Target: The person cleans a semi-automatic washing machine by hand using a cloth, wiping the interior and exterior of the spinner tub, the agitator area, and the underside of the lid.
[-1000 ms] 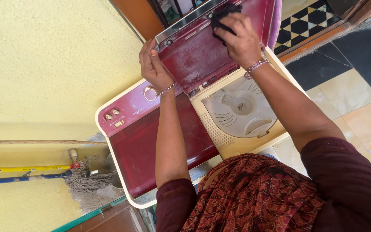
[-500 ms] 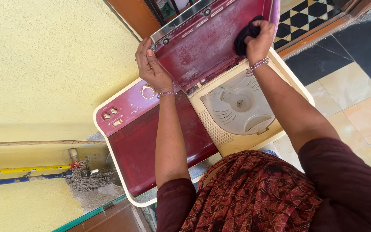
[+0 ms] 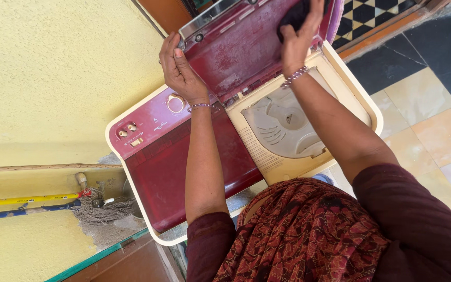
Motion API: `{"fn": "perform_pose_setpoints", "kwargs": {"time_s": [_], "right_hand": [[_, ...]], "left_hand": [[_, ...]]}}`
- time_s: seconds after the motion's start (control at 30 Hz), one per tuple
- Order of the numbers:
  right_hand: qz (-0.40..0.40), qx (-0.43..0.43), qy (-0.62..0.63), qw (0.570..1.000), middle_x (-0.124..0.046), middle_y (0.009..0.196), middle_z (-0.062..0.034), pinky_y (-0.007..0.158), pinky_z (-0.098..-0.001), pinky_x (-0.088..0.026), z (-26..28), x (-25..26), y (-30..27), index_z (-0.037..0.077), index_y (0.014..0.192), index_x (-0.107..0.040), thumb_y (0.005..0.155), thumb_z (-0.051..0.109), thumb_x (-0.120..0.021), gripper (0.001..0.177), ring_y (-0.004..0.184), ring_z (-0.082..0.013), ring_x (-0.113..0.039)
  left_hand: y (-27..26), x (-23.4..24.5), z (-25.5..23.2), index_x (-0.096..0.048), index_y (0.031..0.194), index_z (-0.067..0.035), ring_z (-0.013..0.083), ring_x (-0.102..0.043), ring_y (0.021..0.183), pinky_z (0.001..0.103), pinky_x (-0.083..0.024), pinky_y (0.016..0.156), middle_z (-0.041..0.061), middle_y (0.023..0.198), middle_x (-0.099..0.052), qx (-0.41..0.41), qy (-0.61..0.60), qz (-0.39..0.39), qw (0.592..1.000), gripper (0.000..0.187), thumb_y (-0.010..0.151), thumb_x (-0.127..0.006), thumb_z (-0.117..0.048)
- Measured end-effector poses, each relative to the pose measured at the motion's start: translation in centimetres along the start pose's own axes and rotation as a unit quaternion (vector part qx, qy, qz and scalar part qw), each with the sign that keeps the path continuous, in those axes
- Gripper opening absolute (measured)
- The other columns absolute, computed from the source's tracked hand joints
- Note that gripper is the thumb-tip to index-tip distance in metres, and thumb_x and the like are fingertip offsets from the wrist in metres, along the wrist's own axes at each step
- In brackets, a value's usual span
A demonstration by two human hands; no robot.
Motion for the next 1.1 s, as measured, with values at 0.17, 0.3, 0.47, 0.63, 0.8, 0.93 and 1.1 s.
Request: {"fn": "perform_pose_setpoints", "kwargs": {"time_s": [0.17,0.3,0.47,0.63,0.8,0.93,1.1], "right_hand": [[0.135,0.062,-0.023,0.989,-0.007,0.175,-0.0211,0.139,-0.0434,-0.010,6.2,-5.0,-5.9,0.009,0.167,-0.026,0.079,-0.011,-0.056,0.095,0.164,-0.0366,-0.006],[0.397,0.244,-0.174,0.868,-0.025,0.169,-0.0167,0.132,-0.0579,-0.015,8.2,-9.4,-12.1,0.012,0.163,-0.037,0.078,-0.005,-0.061,0.090,0.160,-0.0422,-0.015],[0.396,0.381,-0.274,0.789,-0.041,0.159,-0.0116,0.122,-0.0689,-0.023,5.5,-7.7,-10.7,0.025,0.156,-0.042,0.087,-0.003,-0.066,0.078,0.148,-0.0379,-0.034],[0.148,0.081,-0.144,0.975,-0.011,0.175,-0.0146,0.133,-0.0456,-0.024,1.9,-2.2,-3.8,0.019,0.171,-0.025,0.080,-0.023,-0.046,0.103,0.164,-0.0358,-0.017],[0.146,0.083,-0.120,0.978,-0.001,0.174,-0.0122,0.137,-0.0429,-0.018,5.3,-5.9,-6.8,0.020,0.172,-0.024,0.078,-0.022,-0.049,0.106,0.163,-0.0367,-0.010],[0.274,0.219,-0.191,0.917,-0.014,0.170,-0.0222,0.132,-0.0540,-0.021,7.6,-9.6,-10.6,0.020,0.167,-0.035,0.087,-0.007,-0.056,0.087,0.159,-0.0450,-0.013],[0.430,0.423,-0.277,0.748,-0.041,0.166,0.0017,0.130,-0.0561,-0.019,4.6,-9.7,-15.8,0.030,0.149,-0.061,0.095,0.009,-0.063,0.058,0.157,-0.0313,-0.029]], "left_hand": [[0.0,0.0,0.2,-0.072,0.126,-0.003,0.0235,-0.063,0.130,0.036,-0.052,0.113,0.012,0.134,-0.068,0.003,0.006,-0.002,1.000,0.037,0.114,-0.047,-0.029],[0.3,0.1,0.2,-0.071,0.126,-0.002,0.0240,-0.064,0.129,0.036,-0.051,0.114,0.012,0.134,-0.068,-0.002,0.012,0.008,1.000,0.037,0.114,-0.047,-0.028],[0.3,0.4,-0.3,-0.070,0.126,-0.002,0.0247,-0.063,0.131,0.037,-0.050,0.117,0.012,0.135,-0.068,-0.017,0.014,0.033,0.999,0.037,0.115,-0.047,-0.029],[0.2,0.1,0.2,-0.071,0.127,-0.003,0.0240,-0.065,0.130,0.036,-0.051,0.115,0.012,0.135,-0.068,-0.005,0.015,0.016,1.000,0.039,0.115,-0.046,-0.031],[0.1,0.0,0.6,-0.072,0.126,-0.004,0.0222,-0.066,0.123,0.032,-0.052,0.110,0.011,0.134,-0.069,-0.005,0.016,-0.002,1.000,0.038,0.115,-0.046,-0.030],[0.4,0.1,0.5,-0.071,0.126,-0.003,0.0229,-0.066,0.123,0.033,-0.051,0.111,0.012,0.134,-0.069,-0.009,0.010,0.005,1.000,0.036,0.115,-0.047,-0.029],[0.3,0.3,0.2,-0.071,0.127,-0.003,0.0247,-0.065,0.128,0.036,-0.050,0.113,0.013,0.134,-0.068,-0.011,0.020,0.018,1.000,0.037,0.115,-0.046,-0.029]]}}
Point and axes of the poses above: each hand's wrist, its own y-axis towards the middle knuckle, its own x-axis out of the back of the hand, z = x × y, the point moved 9 cm from there along y, towards the middle knuckle
